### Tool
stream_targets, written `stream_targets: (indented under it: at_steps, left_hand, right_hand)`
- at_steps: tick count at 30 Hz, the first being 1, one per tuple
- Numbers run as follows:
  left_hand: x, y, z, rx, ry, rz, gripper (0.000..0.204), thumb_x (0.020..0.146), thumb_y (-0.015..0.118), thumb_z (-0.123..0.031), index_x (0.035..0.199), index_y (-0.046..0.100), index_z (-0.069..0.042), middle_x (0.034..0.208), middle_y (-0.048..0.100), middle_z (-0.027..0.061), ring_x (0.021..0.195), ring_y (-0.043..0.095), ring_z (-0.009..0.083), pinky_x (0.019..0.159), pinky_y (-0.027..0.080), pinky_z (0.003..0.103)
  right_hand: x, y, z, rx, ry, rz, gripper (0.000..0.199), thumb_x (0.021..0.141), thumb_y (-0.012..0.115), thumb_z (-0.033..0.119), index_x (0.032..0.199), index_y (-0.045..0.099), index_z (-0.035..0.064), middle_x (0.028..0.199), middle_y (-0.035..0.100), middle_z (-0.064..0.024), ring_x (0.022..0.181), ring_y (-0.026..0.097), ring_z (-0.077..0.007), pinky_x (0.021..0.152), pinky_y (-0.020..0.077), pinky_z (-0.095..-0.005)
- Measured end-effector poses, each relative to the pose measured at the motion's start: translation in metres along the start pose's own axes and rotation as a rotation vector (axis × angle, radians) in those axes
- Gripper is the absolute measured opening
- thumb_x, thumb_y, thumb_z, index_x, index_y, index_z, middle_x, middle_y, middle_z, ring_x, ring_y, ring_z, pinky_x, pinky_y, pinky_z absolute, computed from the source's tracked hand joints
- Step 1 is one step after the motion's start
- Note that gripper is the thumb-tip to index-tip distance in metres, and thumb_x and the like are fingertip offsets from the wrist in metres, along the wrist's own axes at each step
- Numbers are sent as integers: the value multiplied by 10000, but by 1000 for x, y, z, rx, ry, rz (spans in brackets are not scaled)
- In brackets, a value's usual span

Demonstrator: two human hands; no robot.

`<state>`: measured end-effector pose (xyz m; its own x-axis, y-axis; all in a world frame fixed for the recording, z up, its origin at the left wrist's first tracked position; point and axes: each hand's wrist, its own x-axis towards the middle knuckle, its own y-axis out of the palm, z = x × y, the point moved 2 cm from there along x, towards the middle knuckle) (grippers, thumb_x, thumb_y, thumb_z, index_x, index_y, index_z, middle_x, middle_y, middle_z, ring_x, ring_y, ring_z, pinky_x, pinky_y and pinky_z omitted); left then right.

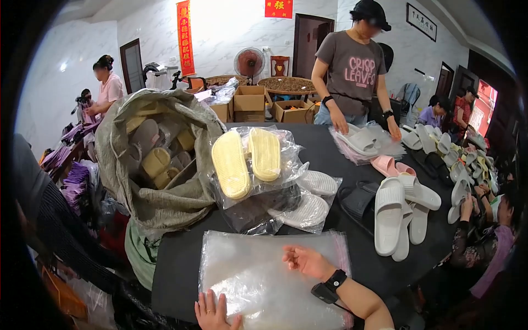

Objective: The recorder extracts sandals from a large shipping bag and packs them into individual plastic bags at a sorting table.

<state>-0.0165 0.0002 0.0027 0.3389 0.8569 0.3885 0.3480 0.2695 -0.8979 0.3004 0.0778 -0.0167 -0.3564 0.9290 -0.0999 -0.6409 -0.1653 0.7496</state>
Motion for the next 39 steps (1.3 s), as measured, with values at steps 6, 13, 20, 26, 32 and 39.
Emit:
stream_targets:
  at_steps: [6,13,20,26,32,39]
  left_hand:
    - [1,-2,0,34,6,13,664,799,519,-478,1314,450,-64,1388,362,208,1286,324,376,1015,253,507]
    - [1,1,2,15,5,5,668,795,516,-482,1311,453,-63,1383,368,209,1282,327,382,1014,254,509]
    - [-1,0,2,16,6,27,666,793,516,-484,1305,460,-62,1379,372,212,1280,328,384,1015,254,509]
    - [0,2,0,25,5,16,667,792,523,-485,1306,460,-65,1380,371,212,1280,327,387,1015,253,509]
    - [3,-2,-1,-9,-3,23,655,794,532,-468,1305,461,-66,1381,369,212,1281,324,394,1013,255,513]
    - [3,-3,2,10,-12,10,655,789,550,-463,1302,463,-65,1385,365,210,1290,309,393,1012,257,512]
  right_hand:
    - [2,4,0,-7,-12,18,393,928,457,207,1263,436,2,1055,583,-98,835,541,-138,792,442,-279]
    - [4,1,0,-18,15,30,403,929,461,224,1273,436,16,1060,581,-77,825,535,-119,786,441,-271]
    - [0,5,0,-47,8,12,403,929,465,230,1270,440,17,1063,580,-75,827,541,-117,788,443,-273]
    - [0,4,1,-32,6,35,402,929,465,234,1267,441,18,1064,580,-75,826,542,-114,782,440,-272]
    - [3,5,2,-77,3,0,413,931,461,248,1273,433,19,1059,578,-71,828,539,-115,781,438,-277]
    - [3,4,1,-49,-9,34,416,926,467,240,1272,431,11,1050,575,-70,824,532,-117,779,440,-270]
